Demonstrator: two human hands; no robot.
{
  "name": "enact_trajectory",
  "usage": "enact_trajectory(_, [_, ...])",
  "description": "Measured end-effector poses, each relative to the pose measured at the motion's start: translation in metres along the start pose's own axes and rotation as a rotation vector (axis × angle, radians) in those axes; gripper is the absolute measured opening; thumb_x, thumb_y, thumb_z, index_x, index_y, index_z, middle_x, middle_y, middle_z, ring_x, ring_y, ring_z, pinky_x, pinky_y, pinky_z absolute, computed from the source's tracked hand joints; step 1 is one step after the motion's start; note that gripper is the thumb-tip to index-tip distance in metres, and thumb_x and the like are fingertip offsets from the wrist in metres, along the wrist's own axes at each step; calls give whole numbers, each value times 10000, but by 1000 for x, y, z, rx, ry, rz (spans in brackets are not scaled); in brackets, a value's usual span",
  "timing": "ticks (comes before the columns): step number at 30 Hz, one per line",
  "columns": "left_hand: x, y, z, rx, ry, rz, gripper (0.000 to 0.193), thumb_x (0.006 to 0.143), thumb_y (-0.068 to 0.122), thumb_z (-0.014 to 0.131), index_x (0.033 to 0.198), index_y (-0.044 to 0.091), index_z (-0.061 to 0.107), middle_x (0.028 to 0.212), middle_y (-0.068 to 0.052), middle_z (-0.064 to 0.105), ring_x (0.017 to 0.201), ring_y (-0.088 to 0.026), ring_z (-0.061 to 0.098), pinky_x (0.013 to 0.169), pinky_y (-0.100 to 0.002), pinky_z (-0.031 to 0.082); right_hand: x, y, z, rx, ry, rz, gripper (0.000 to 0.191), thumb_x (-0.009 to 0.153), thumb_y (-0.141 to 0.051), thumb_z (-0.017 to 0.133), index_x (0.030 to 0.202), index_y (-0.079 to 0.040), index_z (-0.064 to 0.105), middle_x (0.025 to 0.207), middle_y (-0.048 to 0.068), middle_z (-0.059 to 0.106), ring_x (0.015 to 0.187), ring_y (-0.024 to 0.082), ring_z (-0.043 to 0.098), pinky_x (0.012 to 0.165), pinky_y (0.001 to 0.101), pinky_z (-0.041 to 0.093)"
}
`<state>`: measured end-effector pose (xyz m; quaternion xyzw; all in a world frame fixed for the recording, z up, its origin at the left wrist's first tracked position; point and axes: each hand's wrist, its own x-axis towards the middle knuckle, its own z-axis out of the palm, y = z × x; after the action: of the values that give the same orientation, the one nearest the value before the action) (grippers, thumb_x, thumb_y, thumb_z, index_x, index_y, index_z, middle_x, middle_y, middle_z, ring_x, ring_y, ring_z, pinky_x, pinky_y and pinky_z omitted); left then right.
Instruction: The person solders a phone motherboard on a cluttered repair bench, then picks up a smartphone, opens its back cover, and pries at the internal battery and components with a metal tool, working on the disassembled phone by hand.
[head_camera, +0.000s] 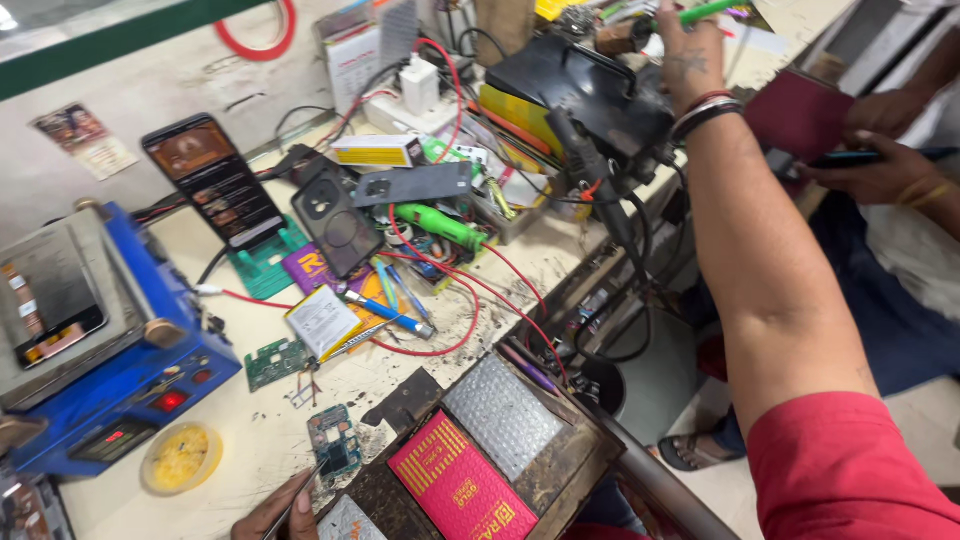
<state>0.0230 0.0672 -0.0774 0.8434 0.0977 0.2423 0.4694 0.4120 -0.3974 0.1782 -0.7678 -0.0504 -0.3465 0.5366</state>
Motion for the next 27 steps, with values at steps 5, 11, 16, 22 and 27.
enact_trajectory(5, [2,-4,-8,30,-35,-41,267,955,170,668,1140,3,764,1030,-195,778,1068,-261,742,1064,-401,510,-45,6,-6,472,-176,267,587,1013,-444,656,1367,-6,488,931,8,569,627,90,534,518,254,467])
enact_trajectory(11, [14,-7,-24,126,-59,-3,260,932,133,656,1150,40,765,1059,-168,766,1092,-255,729,1079,-409,510,-151,0,-54,603,-235,69,523,1151,-273,587,1567,-46,365,1123,37,568,773,69,571,651,241,495])
enact_trajectory(16, [26,7,-37,263,-72,70,274,913,102,647,1157,71,766,1082,-146,755,1113,-251,719,1090,-415,509,-194,38,-101,600,-39,151,387,1137,-251,588,1457,-86,447,1054,27,578,714,80,534,589,251,449])
enact_trajectory(22, [26,6,-75,611,-18,312,310,890,65,635,1167,108,768,1111,-119,743,1137,-245,707,1105,-422,509,-200,100,-164,677,185,536,174,1098,-321,635,1190,-187,570,886,-41,559,653,79,514,573,248,432])
enact_trajectory(27, [-7,55,-104,897,70,446,352,871,34,626,1174,139,769,1135,-97,732,1157,-240,696,1116,-428,509,-202,138,-216,626,309,574,203,1093,-382,668,1126,-201,581,891,-37,583,694,107,541,624,269,461])
